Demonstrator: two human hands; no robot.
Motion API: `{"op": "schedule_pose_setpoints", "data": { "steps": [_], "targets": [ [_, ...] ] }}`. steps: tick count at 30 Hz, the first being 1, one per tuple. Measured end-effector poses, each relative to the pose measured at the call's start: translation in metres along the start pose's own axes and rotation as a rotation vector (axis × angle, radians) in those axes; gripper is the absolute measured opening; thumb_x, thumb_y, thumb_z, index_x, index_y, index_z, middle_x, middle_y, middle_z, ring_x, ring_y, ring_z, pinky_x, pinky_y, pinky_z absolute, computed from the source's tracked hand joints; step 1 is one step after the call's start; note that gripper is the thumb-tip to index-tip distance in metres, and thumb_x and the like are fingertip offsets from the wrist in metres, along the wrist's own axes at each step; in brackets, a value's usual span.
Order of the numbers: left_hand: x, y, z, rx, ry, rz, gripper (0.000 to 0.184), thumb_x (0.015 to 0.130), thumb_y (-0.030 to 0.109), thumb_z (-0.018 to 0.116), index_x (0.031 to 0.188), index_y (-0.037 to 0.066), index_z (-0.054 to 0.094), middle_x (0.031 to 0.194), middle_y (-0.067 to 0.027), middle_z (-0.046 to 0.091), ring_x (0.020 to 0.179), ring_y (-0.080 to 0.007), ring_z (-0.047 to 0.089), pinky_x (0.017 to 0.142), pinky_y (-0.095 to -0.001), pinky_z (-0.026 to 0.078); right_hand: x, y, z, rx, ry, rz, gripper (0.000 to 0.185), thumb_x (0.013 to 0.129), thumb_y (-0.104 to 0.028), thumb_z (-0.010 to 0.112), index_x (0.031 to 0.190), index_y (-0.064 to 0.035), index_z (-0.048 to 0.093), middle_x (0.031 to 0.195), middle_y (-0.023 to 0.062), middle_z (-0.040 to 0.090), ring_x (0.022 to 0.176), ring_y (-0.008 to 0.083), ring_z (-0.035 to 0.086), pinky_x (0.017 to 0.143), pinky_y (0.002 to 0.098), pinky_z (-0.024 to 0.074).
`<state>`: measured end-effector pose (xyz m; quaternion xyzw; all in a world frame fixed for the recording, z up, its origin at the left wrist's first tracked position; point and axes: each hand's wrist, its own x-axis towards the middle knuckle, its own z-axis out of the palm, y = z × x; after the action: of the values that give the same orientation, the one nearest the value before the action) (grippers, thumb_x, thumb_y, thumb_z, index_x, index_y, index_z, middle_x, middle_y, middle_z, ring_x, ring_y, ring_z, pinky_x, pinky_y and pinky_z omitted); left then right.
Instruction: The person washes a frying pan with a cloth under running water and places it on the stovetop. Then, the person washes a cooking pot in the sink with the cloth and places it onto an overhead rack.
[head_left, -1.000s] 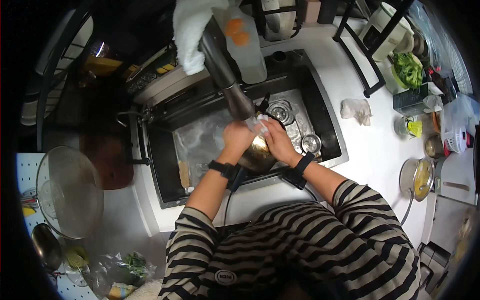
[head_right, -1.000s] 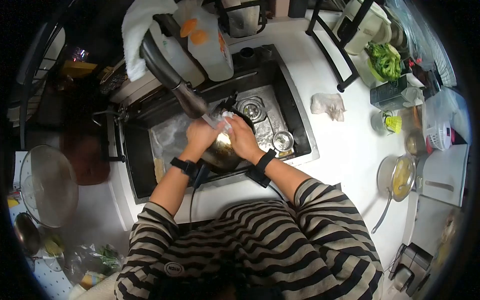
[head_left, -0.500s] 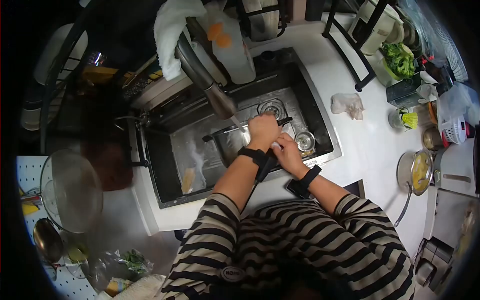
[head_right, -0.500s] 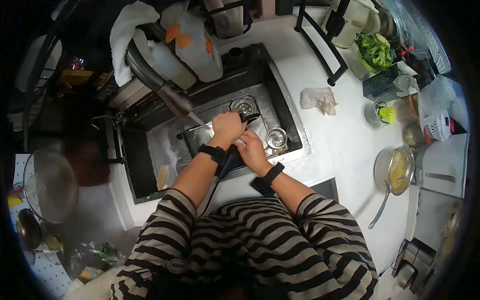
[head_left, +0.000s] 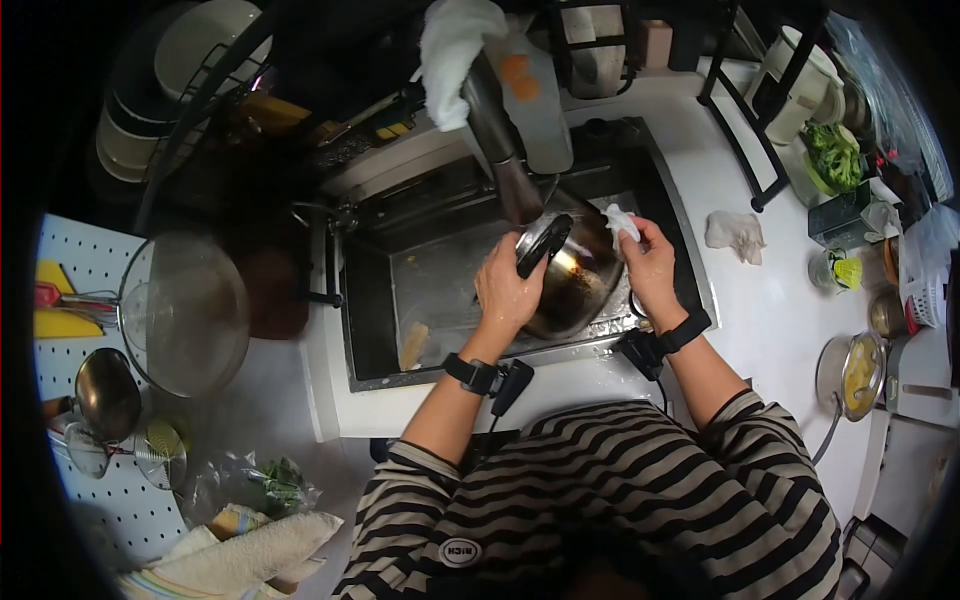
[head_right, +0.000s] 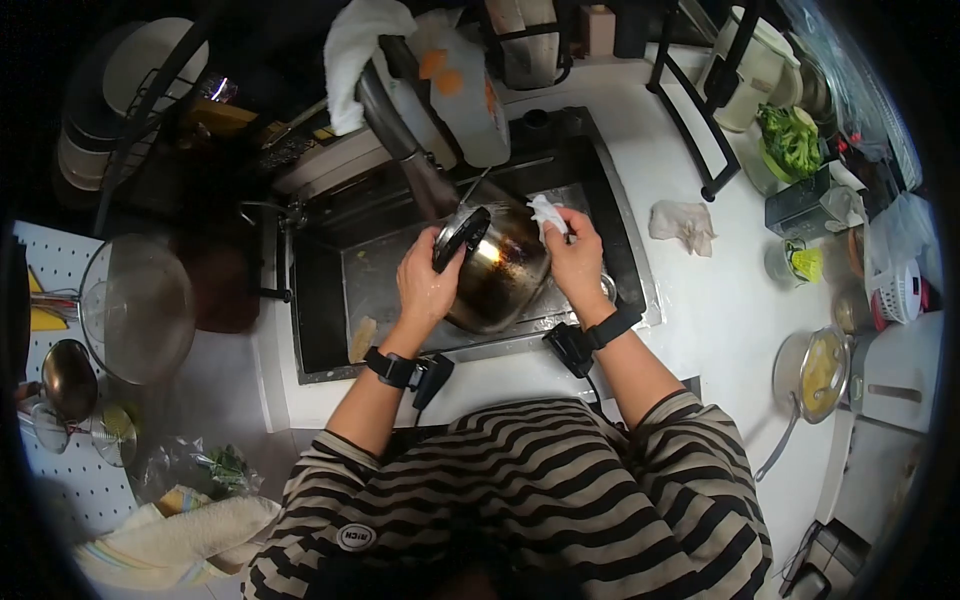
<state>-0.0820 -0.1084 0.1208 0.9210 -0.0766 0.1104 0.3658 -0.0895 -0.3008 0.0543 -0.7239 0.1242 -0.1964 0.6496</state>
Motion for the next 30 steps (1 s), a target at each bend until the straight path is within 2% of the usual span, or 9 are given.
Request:
{"op": "schedule_pose_setpoints", "data": {
  "steps": [4, 10, 12, 16, 20, 23, 26, 28, 30],
  "targets": [
    [-0.013, -0.011, 0.002, -0.231, 0.08, -0.087, 0.028, 0.078, 0.015, 0.061, 0.103, 0.003, 0.056, 0.09, -0.0107, 0.062, 0.083, -0.019, 0.059, 0.075, -0.0277, 0.043, 0.015, -0.024, 0.004, 0.047, -0.06, 0.038, 0.024, 0.08, -0.014, 0.058, 0.099, 0.0016, 0.057, 0.083, 0.0036, 0.06, 0.073, 0.0093, 0.051, 0.067, 0.0226, 0.0419],
    [-0.024, -0.028, -0.017, -0.592, 0.273, -0.14, 0.025, 0.08, 0.009, 0.057, 0.103, -0.002, 0.057, 0.094, -0.01, 0.062, 0.086, -0.0159, 0.056, 0.08, -0.0273, 0.043, 0.021, -0.038, 0.013, -0.051, -0.127, -0.229, 0.028, 0.079, -0.012, 0.055, 0.104, -0.0007, 0.053, 0.092, 0.009, 0.054, 0.085, 0.0174, 0.051, 0.076, 0.0267, 0.0398],
    [-0.026, -0.062, -0.009, -0.646, 0.348, -0.306, 0.03, 0.083, 0.019, 0.057, 0.101, -0.006, 0.057, 0.094, -0.0111, 0.061, 0.088, -0.0175, 0.055, 0.083, -0.0278, 0.041, 0.019, -0.041, 0.016, -0.364, -0.24, -0.357, 0.03, 0.078, -0.009, 0.051, 0.108, -0.0036, 0.051, 0.097, 0.0149, 0.049, 0.098, 0.0316, 0.044, 0.087, 0.0367, 0.0349],
    [-0.027, -0.085, -0.005, -0.943, 0.426, -0.441, 0.034, 0.087, 0.025, 0.051, 0.104, -0.003, 0.058, 0.103, -0.0096, 0.058, 0.095, -0.0182, 0.053, 0.085, -0.028, 0.039, -0.006, -0.056, 0.06, -0.395, -0.292, -0.733, 0.023, 0.08, -0.013, 0.053, 0.1, -0.0019, 0.054, 0.102, 0.0159, 0.05, 0.099, 0.0339, 0.046, 0.088, 0.0402, 0.0357],
    [-0.025, -0.104, 0.009, -1.114, 0.457, -0.448, 0.034, 0.088, 0.025, 0.048, 0.106, -0.002, 0.057, 0.105, -0.007, 0.058, 0.095, -0.0169, 0.053, 0.085, -0.0287, 0.04, -0.034, -0.066, 0.077, -0.454, -0.636, -1.008, 0.017, 0.074, -0.008, 0.055, 0.091, -0.0081, 0.058, 0.101, 0.0092, 0.056, 0.101, 0.0278, 0.05, 0.088, 0.0394, 0.037],
    [-0.026, -0.11, 0.004, -1.19, 0.426, -0.522, 0.033, 0.088, 0.024, 0.048, 0.107, -0.001, 0.057, 0.104, -0.0071, 0.058, 0.094, -0.0172, 0.054, 0.083, -0.0288, 0.041, -0.01, -0.05, 0.072, -0.408, -0.554, -0.978, 0.026, 0.069, -0.007, 0.054, 0.095, -0.0104, 0.058, 0.102, 0.0085, 0.056, 0.101, 0.0275, 0.051, 0.089, 0.0404, 0.0366],
    [-0.034, -0.14, 0.015, -1.273, 0.408, -0.496, 0.033, 0.088, 0.025, 0.048, 0.107, -0.001, 0.056, 0.105, -0.007, 0.058, 0.094, -0.0168, 0.053, 0.084, -0.0285, 0.041, 0.028, -0.002, 0.068, -0.116, -0.343, -0.393, 0.025, 0.088, -0.014, 0.037, 0.103, -0.0024, 0.054, 0.099, 0.015, 0.056, 0.098, 0.0303, 0.051, 0.088, 0.0335, 0.0381],
    [-0.038, -0.145, 0.013, -1.271, 0.346, -0.477, 0.035, 0.088, 0.026, 0.048, 0.109, -0.001, 0.055, 0.107, -0.0071, 0.057, 0.098, -0.0172, 0.052, 0.086, -0.0285, 0.039, 0.062, 0.047, 0.056, 0.041, -0.509, -0.102, 0.027, 0.09, -0.017, 0.038, 0.108, -0.0031, 0.053, 0.11, 0.0087, 0.054, 0.101, 0.0175, 0.05, 0.089, 0.0276, 0.0365],
    [-0.035, -0.154, 0.015, -1.282, 0.276, -0.474, 0.035, 0.089, 0.026, 0.047, 0.109, -0.002, 0.055, 0.108, -0.0068, 0.056, 0.099, -0.0172, 0.051, 0.087, -0.0287, 0.038, 0.068, 0.022, 0.052, -0.073, -0.656, 0.058, 0.029, 0.089, -0.016, 0.037, 0.11, -0.003, 0.053, 0.112, 0.0105, 0.054, 0.104, 0.0206, 0.05, 0.09, 0.0286, 0.0365]
  ]
}}
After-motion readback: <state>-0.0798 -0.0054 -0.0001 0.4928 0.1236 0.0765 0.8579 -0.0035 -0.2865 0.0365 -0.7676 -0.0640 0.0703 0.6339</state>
